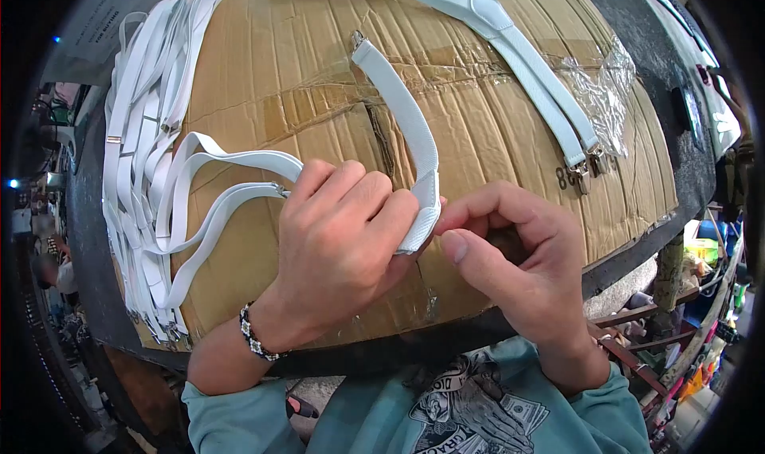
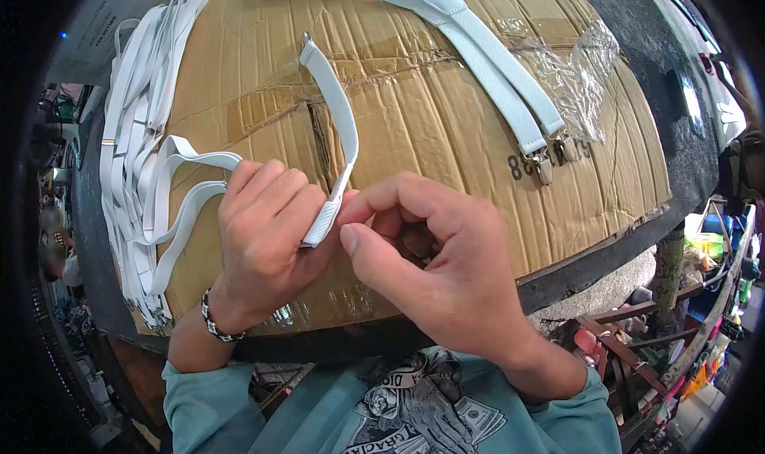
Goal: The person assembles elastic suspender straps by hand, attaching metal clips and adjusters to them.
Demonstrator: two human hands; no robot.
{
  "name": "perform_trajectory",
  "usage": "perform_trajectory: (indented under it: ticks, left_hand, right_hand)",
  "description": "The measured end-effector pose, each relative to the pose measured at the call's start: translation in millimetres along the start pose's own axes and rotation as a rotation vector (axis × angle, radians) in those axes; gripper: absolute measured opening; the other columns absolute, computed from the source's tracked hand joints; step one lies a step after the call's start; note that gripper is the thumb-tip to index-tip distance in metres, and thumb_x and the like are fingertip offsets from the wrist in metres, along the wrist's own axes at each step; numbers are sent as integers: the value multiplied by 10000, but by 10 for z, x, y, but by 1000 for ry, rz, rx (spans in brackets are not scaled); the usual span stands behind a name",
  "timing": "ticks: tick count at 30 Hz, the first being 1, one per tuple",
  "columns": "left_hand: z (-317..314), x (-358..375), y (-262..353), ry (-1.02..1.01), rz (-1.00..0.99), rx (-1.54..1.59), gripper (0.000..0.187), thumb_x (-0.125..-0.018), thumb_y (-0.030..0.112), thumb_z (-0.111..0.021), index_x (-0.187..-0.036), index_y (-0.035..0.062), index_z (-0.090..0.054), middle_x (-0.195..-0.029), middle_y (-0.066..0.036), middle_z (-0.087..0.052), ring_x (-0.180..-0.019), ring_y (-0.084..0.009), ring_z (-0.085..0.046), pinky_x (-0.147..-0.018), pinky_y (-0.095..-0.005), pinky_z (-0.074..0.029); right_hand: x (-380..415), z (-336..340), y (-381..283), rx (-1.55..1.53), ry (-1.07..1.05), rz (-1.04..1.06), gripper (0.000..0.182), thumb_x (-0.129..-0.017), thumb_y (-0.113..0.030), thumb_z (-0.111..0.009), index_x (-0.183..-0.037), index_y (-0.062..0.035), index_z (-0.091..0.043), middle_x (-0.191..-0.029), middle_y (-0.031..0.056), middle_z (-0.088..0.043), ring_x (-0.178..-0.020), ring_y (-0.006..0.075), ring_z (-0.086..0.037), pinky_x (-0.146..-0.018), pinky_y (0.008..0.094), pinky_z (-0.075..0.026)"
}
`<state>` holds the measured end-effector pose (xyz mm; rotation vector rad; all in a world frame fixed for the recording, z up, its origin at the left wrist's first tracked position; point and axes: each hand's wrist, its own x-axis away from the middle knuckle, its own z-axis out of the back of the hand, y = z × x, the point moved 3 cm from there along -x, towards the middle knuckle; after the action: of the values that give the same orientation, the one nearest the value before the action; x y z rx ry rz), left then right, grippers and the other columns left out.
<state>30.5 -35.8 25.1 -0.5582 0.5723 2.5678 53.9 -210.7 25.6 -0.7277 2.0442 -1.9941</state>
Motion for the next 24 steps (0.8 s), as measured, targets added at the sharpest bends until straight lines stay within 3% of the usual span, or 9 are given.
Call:
perform_trajectory:
  ticks: [5,9,12,16,20,22,23,24]
  left_hand:
    - [-10,-24,-27,52,17,137,268,-834,138,-819,-726,34,-597,-638,-73,-451,-573,-266,-438,-599,-390,-321]
    - [-7,-34,-124,-8,157,497,259,-883,187,-816,-790,10,-652,-642,-58,-483,-575,-228,-425,-608,-362,-325]
    - [17,-40,-178,-42,217,639,265,-898,209,-816,-817,3,-671,-651,-49,-507,-583,-203,-421,-612,-346,-326]
    - [10,-44,-186,-43,238,701,245,-893,187,-813,-812,5,-672,-641,-42,-518,-575,-192,-427,-604,-342,-325]
    - [-8,-28,-181,-23,239,691,208,-871,116,-793,-758,16,-649,-608,-47,-491,-552,-198,-424,-595,-350,-321]
    - [-10,-27,-160,-11,217,622,209,-847,89,-787,-724,27,-629,-594,-48,-473,-539,-210,-425,-591,-358,-313]
    - [-14,-25,-149,-5,206,589,213,-834,76,-784,-706,33,-619,-587,-48,-464,-532,-216,-425,-589,-361,-310]
    - [-15,-25,-131,4,175,519,220,-826,73,-784,-695,40,-610,-584,-48,-460,-530,-222,-425,-588,-365,-306]
  right_hand:
    - [1,-15,-7,-121,134,-38,58,-970,-22,-632,-939,12,-668,-740,-74,-563,-662,-10,-468,-588,173,-347]
    - [-10,74,-28,-163,251,-57,138,-999,-51,-598,-874,-3,-631,-716,-69,-531,-679,12,-457,-615,194,-354]
    - [4,201,-29,-136,70,-11,196,-1022,-107,-609,-851,-12,-616,-709,-62,-530,-674,10,-447,-595,211,-337]
    - [13,226,-35,84,98,91,198,-1001,-79,-664,-824,-21,-598,-686,-72,-510,-618,1,-406,-542,205,-287]
    - [-23,201,-79,105,208,143,49,-947,-11,-675,-962,-17,-629,-701,-72,-508,-598,-10,-388,-532,187,-270]
    - [-34,157,-148,148,215,167,137,-922,10,-670,-1052,-17,-638,-714,-69,-510,-602,-16,-388,-539,180,-273]
    - [-30,183,-137,191,169,152,267,-901,19,-657,-1164,-19,-629,-737,-65,-517,-608,-18,-389,-545,179,-276]
    - [-29,183,-135,204,165,153,257,-906,16,-653,-1160,-16,-634,-739,-65,-518,-612,-18,-394,-548,179,-280]
